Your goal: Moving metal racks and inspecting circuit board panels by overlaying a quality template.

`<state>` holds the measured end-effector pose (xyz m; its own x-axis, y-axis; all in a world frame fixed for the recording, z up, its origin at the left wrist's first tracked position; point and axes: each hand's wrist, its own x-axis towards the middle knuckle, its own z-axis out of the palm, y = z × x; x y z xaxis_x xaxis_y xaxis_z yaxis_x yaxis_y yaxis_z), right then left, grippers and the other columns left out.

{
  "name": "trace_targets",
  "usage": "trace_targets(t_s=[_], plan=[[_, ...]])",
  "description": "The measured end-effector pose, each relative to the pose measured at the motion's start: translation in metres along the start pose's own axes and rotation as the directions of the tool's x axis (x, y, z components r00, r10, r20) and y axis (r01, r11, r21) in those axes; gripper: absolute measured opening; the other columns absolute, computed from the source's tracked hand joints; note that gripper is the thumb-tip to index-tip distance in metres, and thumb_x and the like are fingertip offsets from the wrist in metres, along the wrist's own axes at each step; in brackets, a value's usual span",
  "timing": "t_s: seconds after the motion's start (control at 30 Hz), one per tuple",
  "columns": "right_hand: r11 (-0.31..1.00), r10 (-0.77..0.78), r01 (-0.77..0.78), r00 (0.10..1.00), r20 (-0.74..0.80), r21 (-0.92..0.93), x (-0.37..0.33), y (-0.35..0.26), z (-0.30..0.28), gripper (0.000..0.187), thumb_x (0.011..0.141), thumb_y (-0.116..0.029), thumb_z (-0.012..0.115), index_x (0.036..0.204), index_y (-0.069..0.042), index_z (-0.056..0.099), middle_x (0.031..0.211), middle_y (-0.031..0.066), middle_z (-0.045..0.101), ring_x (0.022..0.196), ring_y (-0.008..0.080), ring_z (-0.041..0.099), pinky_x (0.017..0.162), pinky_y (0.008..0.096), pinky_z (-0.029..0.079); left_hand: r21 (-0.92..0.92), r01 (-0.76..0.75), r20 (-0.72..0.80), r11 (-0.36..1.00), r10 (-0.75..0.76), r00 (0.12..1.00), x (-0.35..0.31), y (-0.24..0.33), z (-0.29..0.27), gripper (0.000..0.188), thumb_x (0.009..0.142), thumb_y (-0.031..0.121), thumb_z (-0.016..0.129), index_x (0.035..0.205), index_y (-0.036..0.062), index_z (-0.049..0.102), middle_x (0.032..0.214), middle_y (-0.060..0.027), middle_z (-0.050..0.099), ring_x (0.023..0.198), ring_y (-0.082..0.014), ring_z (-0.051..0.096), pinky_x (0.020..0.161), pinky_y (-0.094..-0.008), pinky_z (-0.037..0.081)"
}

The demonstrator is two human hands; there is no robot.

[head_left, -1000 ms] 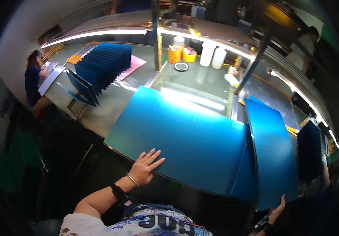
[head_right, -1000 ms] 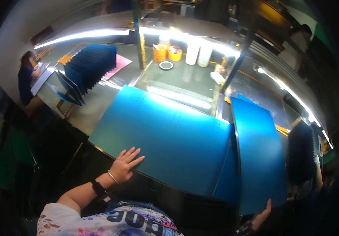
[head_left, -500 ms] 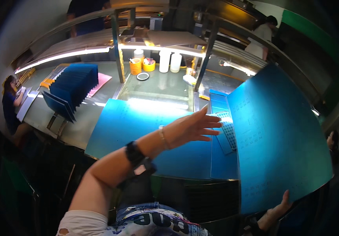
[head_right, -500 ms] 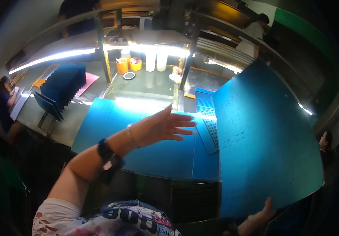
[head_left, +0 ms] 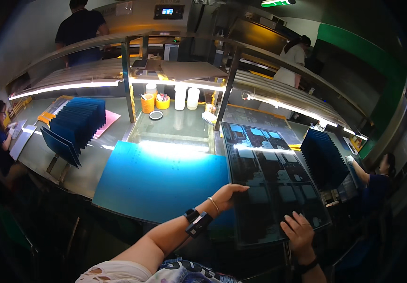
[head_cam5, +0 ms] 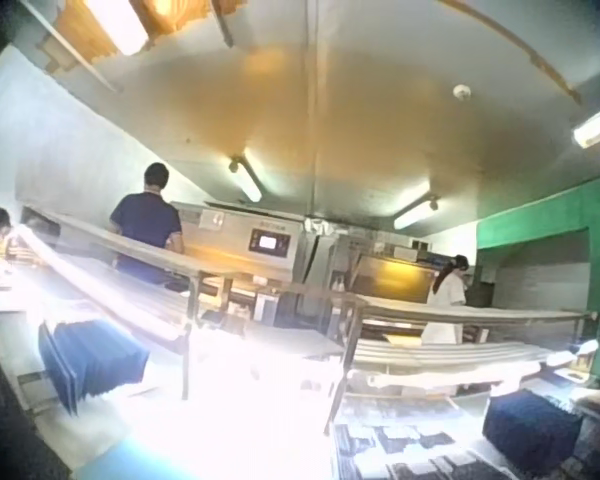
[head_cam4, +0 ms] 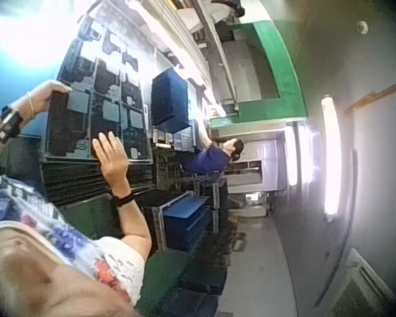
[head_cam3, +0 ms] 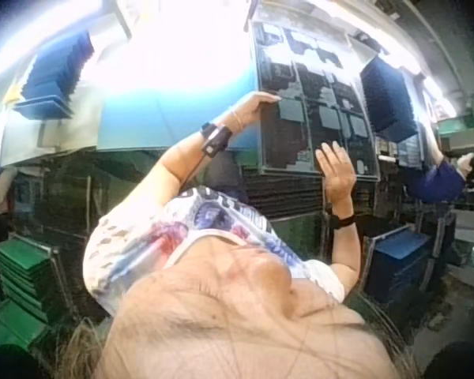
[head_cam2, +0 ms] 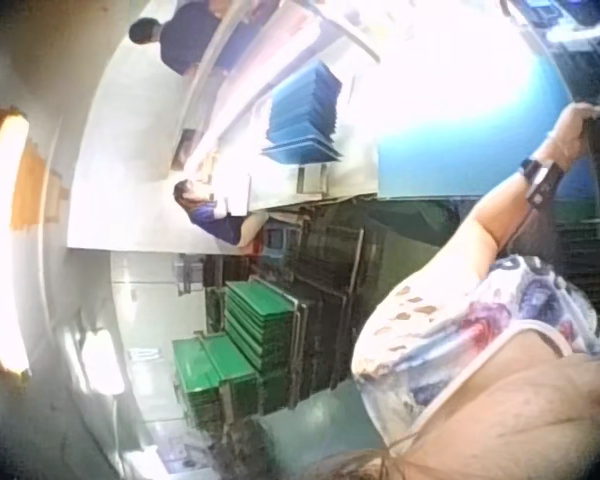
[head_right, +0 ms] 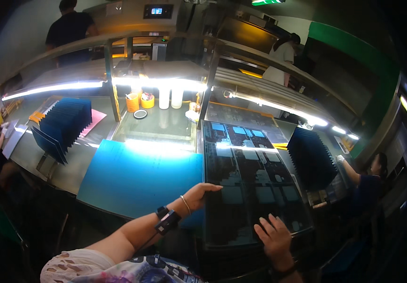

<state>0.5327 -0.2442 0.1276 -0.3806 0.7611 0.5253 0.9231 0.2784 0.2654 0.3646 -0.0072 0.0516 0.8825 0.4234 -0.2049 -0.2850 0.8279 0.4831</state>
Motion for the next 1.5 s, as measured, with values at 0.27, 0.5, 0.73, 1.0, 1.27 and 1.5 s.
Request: trace_targets(t_s=[0.27,0.5,0.73,1.0,1.27,1.5], plan=[[0.889,0.244,-0.320,0.936,0.253,0.328,0.007,-0.093,0.077,0.040,0.073,-0.040,0.064,0.087,-0.004,0.056,0.114,0.0172,0.052,0.106,0.0391,0.048,0.086,0.0450,0.042,-0.122,0.157,-0.063,0.980,-0.166,0.984,0.057,-0.057,-0.066,0.015,0.079,0.005,0.054,0.089,-0.0046,0.059,0.087,-0.0118,0.062,0.079,-0.0237,0.060,0.080,-0.0364,0.047],[0.787,0.298,-0.433,0.891,0.343,0.440,0.005,-0.100,0.088,0.033,0.072,-0.029,0.066,0.079,0.000,0.051,0.114,0.0251,0.050,0.107,0.0415,0.048,0.085,0.0411,0.045,-0.278,0.169,-0.049,0.946,-0.190,0.981,0.059,-0.064,-0.073,0.024,0.088,0.021,0.045,0.094,0.0022,0.058,0.090,-0.0106,0.062,0.082,-0.0249,0.059,0.080,-0.0397,0.045],[0.771,0.392,-0.516,0.847,0.360,0.373,-0.011,-0.103,0.104,0.018,0.074,-0.014,0.058,0.079,0.002,0.050,0.110,0.0272,0.051,0.102,0.0390,0.052,0.083,0.0399,0.046,-0.357,0.189,-0.012,0.915,-0.206,0.978,0.067,-0.068,-0.071,0.035,0.090,0.031,0.039,0.095,0.0010,0.057,0.092,-0.0126,0.061,0.083,-0.0263,0.058,0.081,-0.0416,0.044],[0.368,0.774,-0.753,0.573,0.268,0.546,0.010,-0.029,0.064,0.012,0.085,-0.005,0.045,0.080,0.000,0.055,0.073,0.0105,0.056,0.067,0.0200,0.053,0.061,0.0307,0.042,-0.285,-0.004,0.007,0.958,0.006,1.000,0.053,-0.038,-0.045,0.056,0.084,0.055,0.044,0.102,0.0024,0.056,0.096,-0.0099,0.061,0.087,-0.0233,0.057,0.081,-0.0399,0.045],[0.364,0.882,-0.850,0.446,0.151,0.382,0.022,0.111,0.013,0.017,0.088,-0.010,0.047,0.074,-0.002,0.051,0.060,0.0068,0.050,0.044,0.0125,0.049,0.041,0.0255,0.039,0.242,-0.031,-0.328,0.970,0.112,0.938,0.097,-0.063,-0.059,0.031,0.082,0.020,0.062,0.103,-0.0010,0.053,0.091,-0.0087,0.059,0.079,-0.0202,0.059,0.063,-0.0345,0.050],[0.910,0.327,-0.396,0.869,-0.372,-0.123,0.113,0.091,-0.069,0.010,0.086,0.003,0.044,0.085,0.007,0.053,0.078,0.0141,0.056,0.064,0.0208,0.056,0.054,0.0275,0.049,0.243,0.054,-0.523,0.969,0.084,0.848,0.118,-0.073,-0.047,0.033,0.082,0.019,0.060,0.106,-0.0007,0.050,0.096,-0.0118,0.058,0.083,-0.0218,0.058,0.066,-0.0370,0.050]])
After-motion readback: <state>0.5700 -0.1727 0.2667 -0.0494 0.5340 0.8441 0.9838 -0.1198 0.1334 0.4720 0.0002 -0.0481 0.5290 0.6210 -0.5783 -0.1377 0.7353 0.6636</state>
